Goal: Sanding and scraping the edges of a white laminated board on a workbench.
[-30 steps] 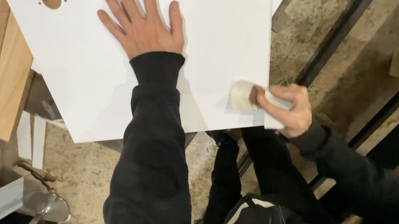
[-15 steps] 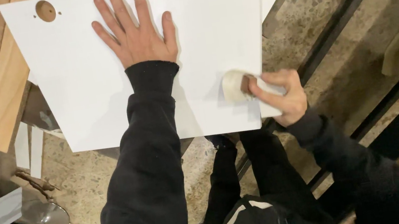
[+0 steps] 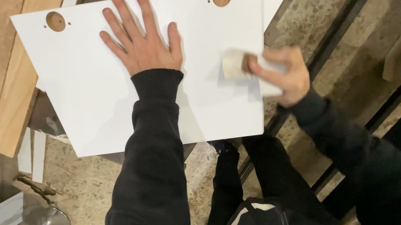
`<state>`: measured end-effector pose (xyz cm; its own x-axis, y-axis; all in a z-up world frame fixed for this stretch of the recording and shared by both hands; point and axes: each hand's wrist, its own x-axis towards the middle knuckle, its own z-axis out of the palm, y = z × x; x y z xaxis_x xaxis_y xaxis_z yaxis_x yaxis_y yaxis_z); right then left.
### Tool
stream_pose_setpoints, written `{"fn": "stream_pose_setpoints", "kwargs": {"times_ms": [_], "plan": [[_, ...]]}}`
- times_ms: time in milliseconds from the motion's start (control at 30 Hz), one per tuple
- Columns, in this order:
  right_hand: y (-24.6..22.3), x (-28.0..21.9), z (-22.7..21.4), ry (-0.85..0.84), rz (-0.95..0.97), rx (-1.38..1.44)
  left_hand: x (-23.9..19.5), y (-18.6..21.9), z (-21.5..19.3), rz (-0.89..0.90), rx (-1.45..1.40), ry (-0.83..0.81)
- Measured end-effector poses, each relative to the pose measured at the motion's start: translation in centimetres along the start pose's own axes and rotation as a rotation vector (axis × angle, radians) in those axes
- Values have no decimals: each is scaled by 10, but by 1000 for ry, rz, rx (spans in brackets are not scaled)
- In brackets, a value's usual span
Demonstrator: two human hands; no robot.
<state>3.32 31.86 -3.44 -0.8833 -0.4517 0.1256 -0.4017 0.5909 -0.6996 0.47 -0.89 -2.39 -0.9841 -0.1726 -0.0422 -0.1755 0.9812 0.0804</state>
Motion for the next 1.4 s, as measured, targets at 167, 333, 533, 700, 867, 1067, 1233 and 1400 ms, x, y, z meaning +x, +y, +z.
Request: {"fn": "stream_pose_setpoints", "kwargs": {"times_ms": [167, 333, 533, 700, 867, 1067, 1233, 1400], "plan": [[53, 98, 4, 116, -212, 35, -2, -3, 3, 7, -17, 11], [-42, -8, -17, 24, 40, 53, 0, 1, 5, 6, -23, 15], [72, 119, 6, 21, -265, 147, -3, -2, 13, 22, -14, 46], [-23, 8, -12, -2, -213, 2, 0, 1, 8, 16, -27, 11], [4, 25, 4, -326, -188, 292, -4, -3, 16, 24, -11, 81], [-8, 99, -15, -90, 389, 1144, -7, -4, 17, 29, -8, 52], [-77, -11, -40, -158, -136, 439, -1, 0, 6, -12, -29, -11], [15, 60, 2, 8, -153, 379, 5, 0, 12, -21, -5, -67]]}}
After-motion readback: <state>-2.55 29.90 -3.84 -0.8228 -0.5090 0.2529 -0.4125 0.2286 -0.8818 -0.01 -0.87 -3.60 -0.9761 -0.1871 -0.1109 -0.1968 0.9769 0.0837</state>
